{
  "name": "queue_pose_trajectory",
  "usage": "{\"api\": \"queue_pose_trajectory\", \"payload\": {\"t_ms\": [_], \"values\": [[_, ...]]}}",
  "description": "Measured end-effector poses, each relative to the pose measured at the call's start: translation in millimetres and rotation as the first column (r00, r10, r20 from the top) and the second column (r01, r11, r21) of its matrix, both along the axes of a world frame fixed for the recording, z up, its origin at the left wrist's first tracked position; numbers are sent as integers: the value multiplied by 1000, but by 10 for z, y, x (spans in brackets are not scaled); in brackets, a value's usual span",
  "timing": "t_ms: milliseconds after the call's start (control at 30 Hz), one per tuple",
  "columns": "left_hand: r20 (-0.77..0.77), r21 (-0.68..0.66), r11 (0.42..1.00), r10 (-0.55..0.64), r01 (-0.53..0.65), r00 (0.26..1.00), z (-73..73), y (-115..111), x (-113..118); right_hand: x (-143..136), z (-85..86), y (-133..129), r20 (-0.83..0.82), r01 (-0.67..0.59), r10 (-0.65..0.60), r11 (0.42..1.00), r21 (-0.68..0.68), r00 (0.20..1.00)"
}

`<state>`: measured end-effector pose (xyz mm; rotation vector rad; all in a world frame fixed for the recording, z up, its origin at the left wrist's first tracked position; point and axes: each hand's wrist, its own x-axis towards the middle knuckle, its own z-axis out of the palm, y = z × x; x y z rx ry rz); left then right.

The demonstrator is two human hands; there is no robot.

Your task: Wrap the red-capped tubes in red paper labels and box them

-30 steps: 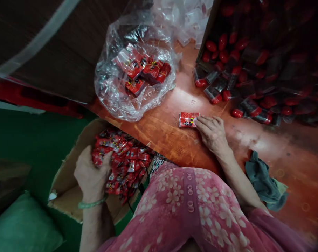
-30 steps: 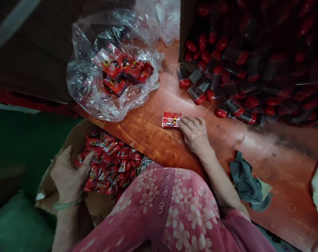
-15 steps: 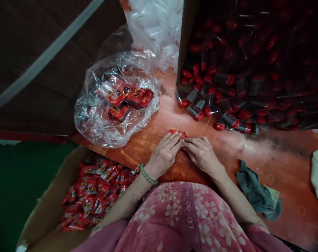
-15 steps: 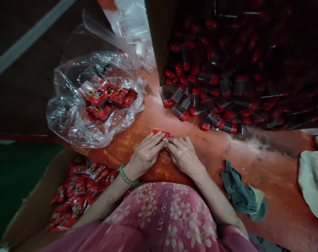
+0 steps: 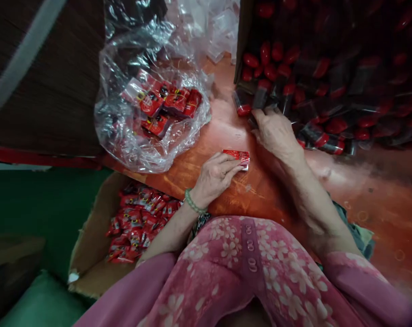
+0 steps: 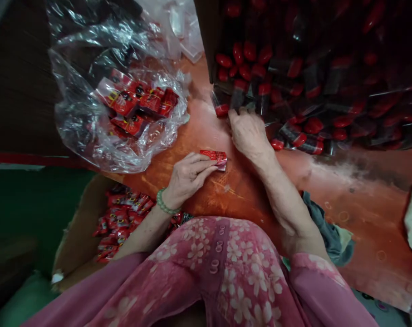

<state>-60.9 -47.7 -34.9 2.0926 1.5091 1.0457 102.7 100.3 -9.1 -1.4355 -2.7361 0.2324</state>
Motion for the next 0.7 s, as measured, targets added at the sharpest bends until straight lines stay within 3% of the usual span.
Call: {"api": "queue_pose_trajectory", "payload": {"t_ms": [167,300,367,467,567,700], "values": [[47,-155,988,-11,18,999,115,55,-63,138,148,-88,-33,-26,26,1000,-3,999],[138,-174,984,51,-27,989,104,107,-59,466,115,-195,-300,26,-21,1000,14,954],[218,-181,979,135,-96,967,81,112,-38,625,78,-311,-517,53,-48,999,-5,855],[314,-205,966,218,-158,924,85,85,9,782,53,-565,-773,117,-197,980,-158,604],[348,-161,977,189,-140,918,157,36,59,833,105,-838,-857,137,-325,946,-295,399],[350,-99,991,117,-87,930,280,-27,115,811,217,-1096,-893,62,-351,935,-348,282]]}}
